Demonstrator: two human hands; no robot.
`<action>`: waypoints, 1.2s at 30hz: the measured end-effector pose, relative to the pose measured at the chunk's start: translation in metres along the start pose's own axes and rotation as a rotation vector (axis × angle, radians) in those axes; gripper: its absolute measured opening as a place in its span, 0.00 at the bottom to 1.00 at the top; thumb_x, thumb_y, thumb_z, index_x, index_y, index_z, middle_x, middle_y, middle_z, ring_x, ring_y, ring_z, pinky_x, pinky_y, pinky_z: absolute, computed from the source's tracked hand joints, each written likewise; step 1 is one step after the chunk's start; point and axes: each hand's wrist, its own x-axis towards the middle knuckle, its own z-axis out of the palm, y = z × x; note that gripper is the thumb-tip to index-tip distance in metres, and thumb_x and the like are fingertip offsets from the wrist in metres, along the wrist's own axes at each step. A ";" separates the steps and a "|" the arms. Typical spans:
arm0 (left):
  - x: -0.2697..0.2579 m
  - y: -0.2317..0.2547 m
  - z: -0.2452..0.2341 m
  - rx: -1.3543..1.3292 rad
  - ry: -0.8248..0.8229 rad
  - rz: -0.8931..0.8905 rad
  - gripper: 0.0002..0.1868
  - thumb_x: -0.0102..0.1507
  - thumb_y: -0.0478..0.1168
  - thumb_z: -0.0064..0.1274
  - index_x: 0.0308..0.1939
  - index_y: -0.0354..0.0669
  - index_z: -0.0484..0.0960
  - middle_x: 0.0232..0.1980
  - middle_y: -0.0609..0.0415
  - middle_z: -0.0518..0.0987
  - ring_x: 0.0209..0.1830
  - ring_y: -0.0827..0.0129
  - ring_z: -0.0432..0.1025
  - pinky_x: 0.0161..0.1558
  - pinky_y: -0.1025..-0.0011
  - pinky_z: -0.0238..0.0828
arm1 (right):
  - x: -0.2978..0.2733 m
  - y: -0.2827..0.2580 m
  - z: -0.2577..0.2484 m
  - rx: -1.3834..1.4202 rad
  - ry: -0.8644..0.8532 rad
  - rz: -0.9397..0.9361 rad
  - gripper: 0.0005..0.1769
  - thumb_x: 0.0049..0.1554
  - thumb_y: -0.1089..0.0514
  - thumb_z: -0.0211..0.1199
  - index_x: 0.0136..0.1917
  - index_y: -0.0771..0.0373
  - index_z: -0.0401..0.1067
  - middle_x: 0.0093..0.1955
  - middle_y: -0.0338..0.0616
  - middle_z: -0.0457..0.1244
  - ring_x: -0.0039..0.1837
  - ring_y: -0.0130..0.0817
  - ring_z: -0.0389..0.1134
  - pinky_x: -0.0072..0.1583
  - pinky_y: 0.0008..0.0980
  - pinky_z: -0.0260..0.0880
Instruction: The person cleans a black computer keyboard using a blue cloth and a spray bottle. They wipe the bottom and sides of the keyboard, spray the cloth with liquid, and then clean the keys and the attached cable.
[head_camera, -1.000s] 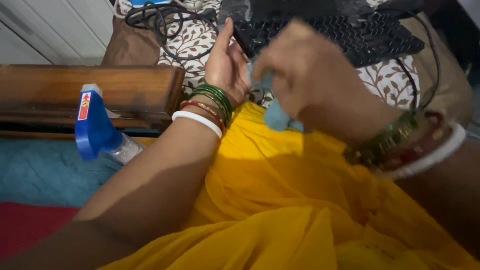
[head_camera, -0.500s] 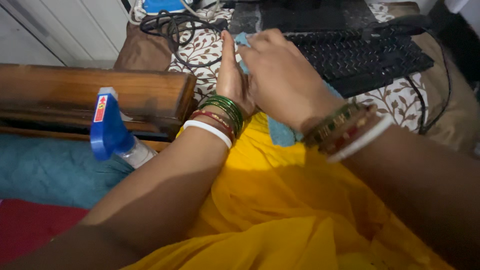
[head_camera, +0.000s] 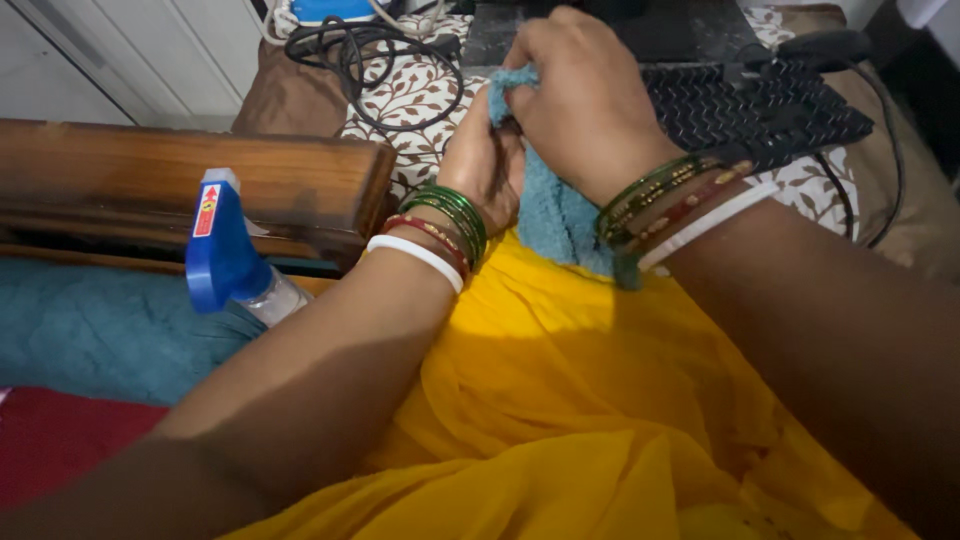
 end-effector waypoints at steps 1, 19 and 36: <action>0.002 -0.002 -0.004 -0.021 0.032 0.011 0.24 0.66 0.57 0.45 0.52 0.40 0.76 0.46 0.46 0.83 0.38 0.64 0.81 0.42 0.67 0.83 | 0.003 -0.001 0.002 0.005 -0.006 0.027 0.09 0.53 0.62 0.69 0.48 0.66 0.74 0.49 0.53 0.63 0.57 0.56 0.66 0.57 0.50 0.66; 0.011 0.018 -0.013 0.049 0.351 0.061 0.29 0.62 0.66 0.48 0.51 0.49 0.81 0.46 0.57 0.85 0.37 0.67 0.81 0.31 0.69 0.75 | -0.092 -0.032 -0.074 0.096 -0.612 0.604 0.17 0.52 0.48 0.71 0.48 0.61 0.77 0.45 0.48 0.69 0.46 0.44 0.71 0.49 0.42 0.71; -0.001 0.011 -0.005 0.176 0.304 0.032 0.20 0.62 0.52 0.55 0.49 0.43 0.83 0.46 0.51 0.85 0.43 0.56 0.80 0.48 0.53 0.78 | -0.119 -0.020 -0.043 -0.013 -0.120 0.265 0.26 0.53 0.76 0.61 0.64 0.65 0.75 0.60 0.52 0.64 0.59 0.46 0.65 0.53 0.34 0.71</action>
